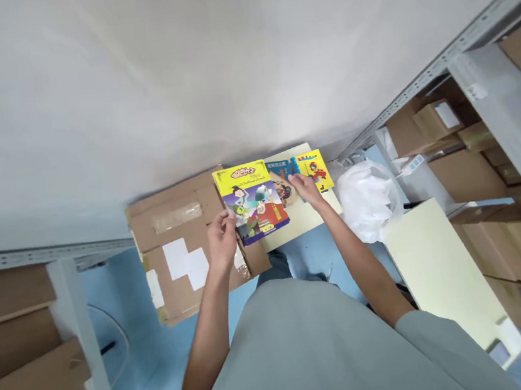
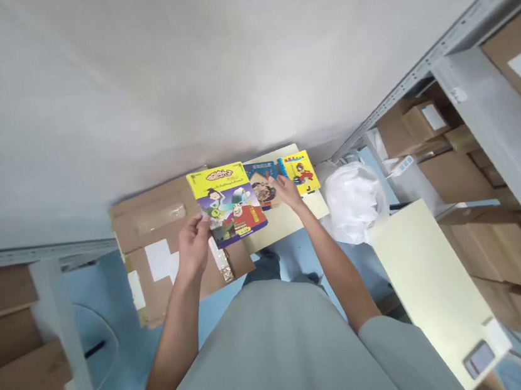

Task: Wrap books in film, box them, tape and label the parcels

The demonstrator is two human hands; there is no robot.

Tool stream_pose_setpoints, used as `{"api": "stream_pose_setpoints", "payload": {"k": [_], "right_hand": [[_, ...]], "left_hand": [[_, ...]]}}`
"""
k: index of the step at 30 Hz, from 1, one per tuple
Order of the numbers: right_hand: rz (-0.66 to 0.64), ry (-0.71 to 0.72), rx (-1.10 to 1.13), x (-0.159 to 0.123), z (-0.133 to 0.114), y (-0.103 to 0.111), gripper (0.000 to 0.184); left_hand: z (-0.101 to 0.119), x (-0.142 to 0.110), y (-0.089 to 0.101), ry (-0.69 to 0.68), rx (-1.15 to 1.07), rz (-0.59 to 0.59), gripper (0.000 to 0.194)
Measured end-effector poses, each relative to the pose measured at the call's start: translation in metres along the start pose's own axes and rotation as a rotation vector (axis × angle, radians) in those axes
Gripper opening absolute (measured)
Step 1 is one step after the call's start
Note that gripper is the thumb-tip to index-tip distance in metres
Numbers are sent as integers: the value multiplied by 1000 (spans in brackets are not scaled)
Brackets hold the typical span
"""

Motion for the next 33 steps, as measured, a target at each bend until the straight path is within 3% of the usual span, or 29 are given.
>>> {"api": "stream_pose_setpoints", "payload": {"k": [3, 7, 13, 19, 22, 26, 31, 33], "right_hand": [[-35, -18, 245, -75, -13, 45, 73], [166, 5, 372, -191, -1, 129, 57], [556, 23, 472, -357, 58, 247, 50], [836, -3, 601, -486, 119, 308, 52], [942, -5, 617, -527, 142, 328, 54], [1007, -33, 591, -553, 162, 349, 55], [1258, -13, 328, -556, 155, 358, 59], [1244, 19, 298, -548, 141, 353, 59]], "left_hand": [[11, -35, -50, 83, -117, -179, 71], [12, -93, -136, 162, -127, -430, 72], [-15, -200, -261, 230, 3, -785, 70], [-50, -300, -351, 261, 181, -1004, 65], [-61, -343, -384, 292, 214, -1069, 63], [-67, -381, -413, 281, 234, -1076, 64], [-68, -395, -436, 207, 218, -1007, 69], [-69, -395, -446, 127, 199, -975, 69]]}}
Point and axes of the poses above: each hand's wrist, its own x-axis towards the middle knuckle, its own y-axis out of the back of the hand, z = x × y, the point moved 1 cm from there along x, towards the middle knuckle
